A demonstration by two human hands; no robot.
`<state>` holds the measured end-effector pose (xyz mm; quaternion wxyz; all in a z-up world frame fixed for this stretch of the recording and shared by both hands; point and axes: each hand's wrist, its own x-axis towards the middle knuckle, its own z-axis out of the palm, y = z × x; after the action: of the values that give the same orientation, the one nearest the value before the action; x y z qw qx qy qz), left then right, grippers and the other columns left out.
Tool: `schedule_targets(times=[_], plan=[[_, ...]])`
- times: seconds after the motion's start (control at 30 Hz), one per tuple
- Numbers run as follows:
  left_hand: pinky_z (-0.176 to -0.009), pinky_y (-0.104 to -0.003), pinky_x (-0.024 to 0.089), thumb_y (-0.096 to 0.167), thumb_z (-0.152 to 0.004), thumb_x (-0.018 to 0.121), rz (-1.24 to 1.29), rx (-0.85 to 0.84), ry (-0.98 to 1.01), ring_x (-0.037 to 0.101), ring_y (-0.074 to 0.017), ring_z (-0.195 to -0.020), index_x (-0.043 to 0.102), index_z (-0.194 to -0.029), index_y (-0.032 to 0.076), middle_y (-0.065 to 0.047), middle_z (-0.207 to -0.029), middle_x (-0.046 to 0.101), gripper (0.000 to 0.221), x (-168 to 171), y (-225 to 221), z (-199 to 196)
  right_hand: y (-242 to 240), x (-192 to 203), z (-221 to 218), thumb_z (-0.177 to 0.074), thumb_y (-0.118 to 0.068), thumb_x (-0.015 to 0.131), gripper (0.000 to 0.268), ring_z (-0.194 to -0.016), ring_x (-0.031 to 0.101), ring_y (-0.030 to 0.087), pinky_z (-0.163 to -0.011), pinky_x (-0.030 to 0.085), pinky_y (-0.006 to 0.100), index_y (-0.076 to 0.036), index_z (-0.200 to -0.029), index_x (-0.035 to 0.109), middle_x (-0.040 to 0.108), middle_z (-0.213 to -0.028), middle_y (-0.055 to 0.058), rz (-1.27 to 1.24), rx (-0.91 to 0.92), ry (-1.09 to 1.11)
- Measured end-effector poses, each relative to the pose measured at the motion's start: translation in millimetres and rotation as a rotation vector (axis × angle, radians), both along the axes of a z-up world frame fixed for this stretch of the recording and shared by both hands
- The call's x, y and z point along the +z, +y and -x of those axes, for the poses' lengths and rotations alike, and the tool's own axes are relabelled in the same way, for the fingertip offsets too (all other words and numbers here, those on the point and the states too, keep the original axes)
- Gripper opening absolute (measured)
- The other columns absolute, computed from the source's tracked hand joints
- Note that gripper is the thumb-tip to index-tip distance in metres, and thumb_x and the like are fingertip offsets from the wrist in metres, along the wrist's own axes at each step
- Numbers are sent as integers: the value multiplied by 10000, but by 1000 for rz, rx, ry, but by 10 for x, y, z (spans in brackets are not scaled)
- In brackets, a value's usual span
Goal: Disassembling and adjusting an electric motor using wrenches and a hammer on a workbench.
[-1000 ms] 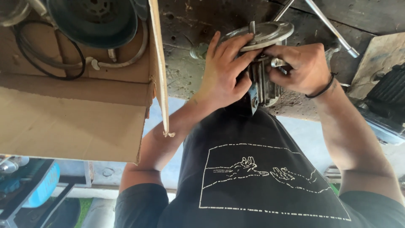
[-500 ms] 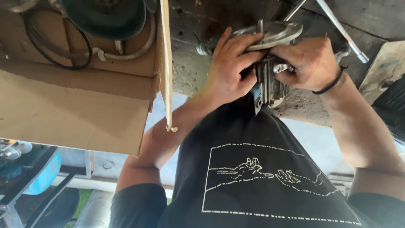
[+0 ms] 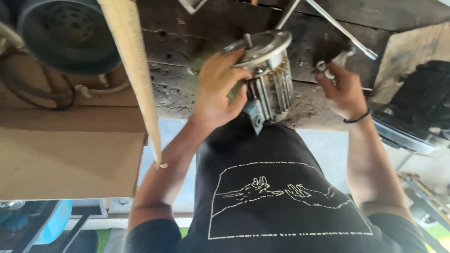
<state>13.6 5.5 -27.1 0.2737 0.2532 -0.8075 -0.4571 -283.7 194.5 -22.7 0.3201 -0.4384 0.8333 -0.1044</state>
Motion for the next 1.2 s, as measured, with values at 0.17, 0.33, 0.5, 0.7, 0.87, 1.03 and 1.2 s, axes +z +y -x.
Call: schedule_targets(times=[0.17,0.33,0.5,0.7,0.87,1.03,1.2], plan=[[-1054,-591,473,140,-951,694,39,3,12,640,-379,-1228,689,-1065,102,-197,-1357,624,120,-40,-18,27,-583,811,-465,-1150,-286,424,478,-1028,642,394,-950,505,504,97,-1059,696,648,-1098,260,624,308,-145],[-1157,-639,447,93,-899,754,93,23,-54,610,-361,-1315,683,-1225,150,-191,-1411,598,338,-70,38,-34,-688,744,-720,-1139,-338,453,484,-720,564,295,-697,426,419,83,-1004,648,655,-877,196,746,187,-38],[-1186,-675,388,183,-948,761,190,-37,-110,565,-349,-1407,652,-1364,295,-107,-1538,497,445,-84,0,-51,-630,387,-654,-1151,-337,430,510,-530,517,192,-483,371,349,78,-963,659,656,-758,146,794,240,-34],[-1180,-575,490,283,-1103,616,281,-204,-156,570,-351,-1428,447,-1579,307,-100,-1642,361,506,-12,-96,29,-489,530,-646,-1135,-324,479,513,-531,467,203,-547,347,347,123,-987,684,574,-695,142,719,113,-81],[-1036,-563,519,197,-961,650,220,-196,-79,580,-384,-1288,612,-1237,140,-119,-1486,493,284,6,-140,26,-400,486,-589,-1136,-311,501,472,-641,600,269,-591,423,356,111,-1007,667,712,-903,235,744,111,-50],[-1023,-537,527,147,-926,624,260,-196,-108,575,-358,-1254,595,-1288,167,-102,-1479,483,363,53,-146,53,-369,392,-515,-1127,-332,504,482,-610,591,258,-571,430,365,87,-961,676,685,-817,185,762,153,-31],[-1019,-540,536,108,-937,583,276,-187,-103,584,-354,-1232,627,-1317,157,-119,-1454,507,386,75,-148,51,-435,13,-186,-1191,-364,401,529,-450,501,163,-397,330,336,76,-1002,626,669,-714,175,967,190,-141]])
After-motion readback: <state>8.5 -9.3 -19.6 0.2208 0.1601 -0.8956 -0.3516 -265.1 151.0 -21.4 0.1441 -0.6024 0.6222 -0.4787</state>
